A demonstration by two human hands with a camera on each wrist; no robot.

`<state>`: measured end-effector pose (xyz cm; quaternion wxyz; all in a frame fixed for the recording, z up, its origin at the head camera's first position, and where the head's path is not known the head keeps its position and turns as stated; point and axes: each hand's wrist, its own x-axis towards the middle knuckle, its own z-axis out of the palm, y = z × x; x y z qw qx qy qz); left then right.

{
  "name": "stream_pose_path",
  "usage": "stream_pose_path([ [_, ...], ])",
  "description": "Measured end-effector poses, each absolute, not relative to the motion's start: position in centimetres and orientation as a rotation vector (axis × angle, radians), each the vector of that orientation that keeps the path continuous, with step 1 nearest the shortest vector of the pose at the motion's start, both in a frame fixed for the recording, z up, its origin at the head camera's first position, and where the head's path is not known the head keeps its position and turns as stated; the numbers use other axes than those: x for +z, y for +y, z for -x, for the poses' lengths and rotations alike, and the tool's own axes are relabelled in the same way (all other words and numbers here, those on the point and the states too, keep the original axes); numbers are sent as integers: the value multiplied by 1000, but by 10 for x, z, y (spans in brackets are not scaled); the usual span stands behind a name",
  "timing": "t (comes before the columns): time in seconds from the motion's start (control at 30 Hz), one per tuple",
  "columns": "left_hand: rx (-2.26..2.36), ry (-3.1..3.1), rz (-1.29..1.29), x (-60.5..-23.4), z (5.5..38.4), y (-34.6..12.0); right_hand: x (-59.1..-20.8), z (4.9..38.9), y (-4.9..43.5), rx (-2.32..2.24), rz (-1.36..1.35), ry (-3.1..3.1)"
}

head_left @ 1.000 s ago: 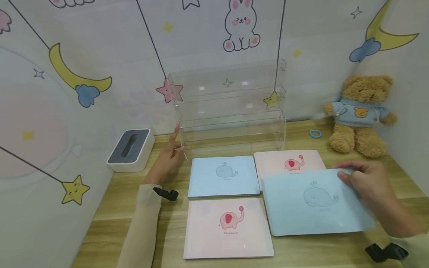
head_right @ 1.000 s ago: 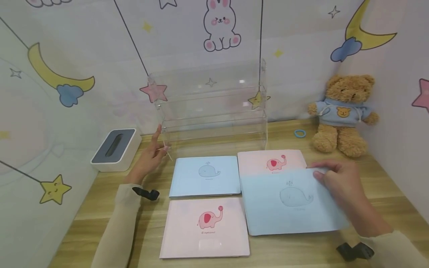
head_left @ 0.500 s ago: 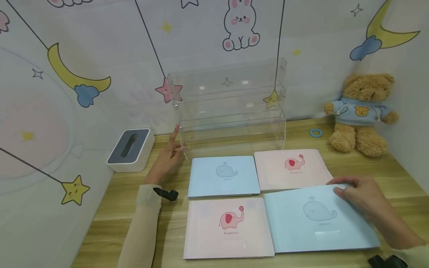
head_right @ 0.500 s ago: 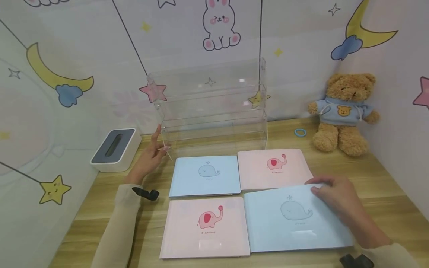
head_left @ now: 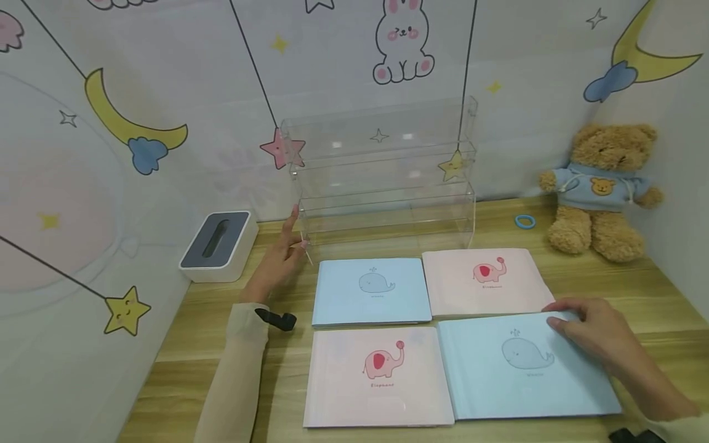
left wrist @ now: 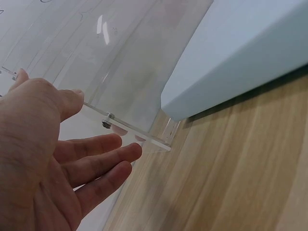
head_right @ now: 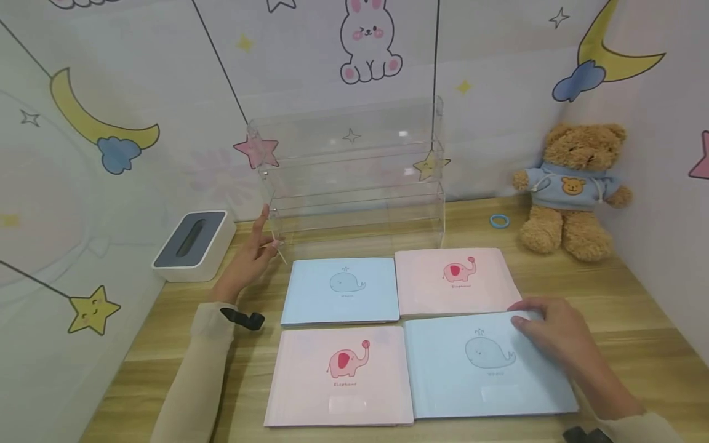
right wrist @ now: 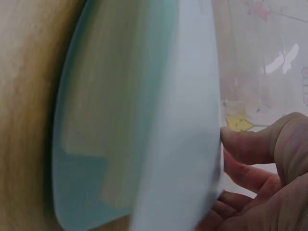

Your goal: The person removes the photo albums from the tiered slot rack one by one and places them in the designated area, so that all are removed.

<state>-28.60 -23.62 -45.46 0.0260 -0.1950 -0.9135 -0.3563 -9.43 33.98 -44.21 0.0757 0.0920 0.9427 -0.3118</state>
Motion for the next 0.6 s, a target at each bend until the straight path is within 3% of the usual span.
stream_pose_path([
  [0.43,-1109,-2773,611,-451,278,-240,-428,110,336,-743,-176,3008],
  [0.6,-1065,-2768,627,-447,268,-241,-419,124,330,-734,25,3092],
])
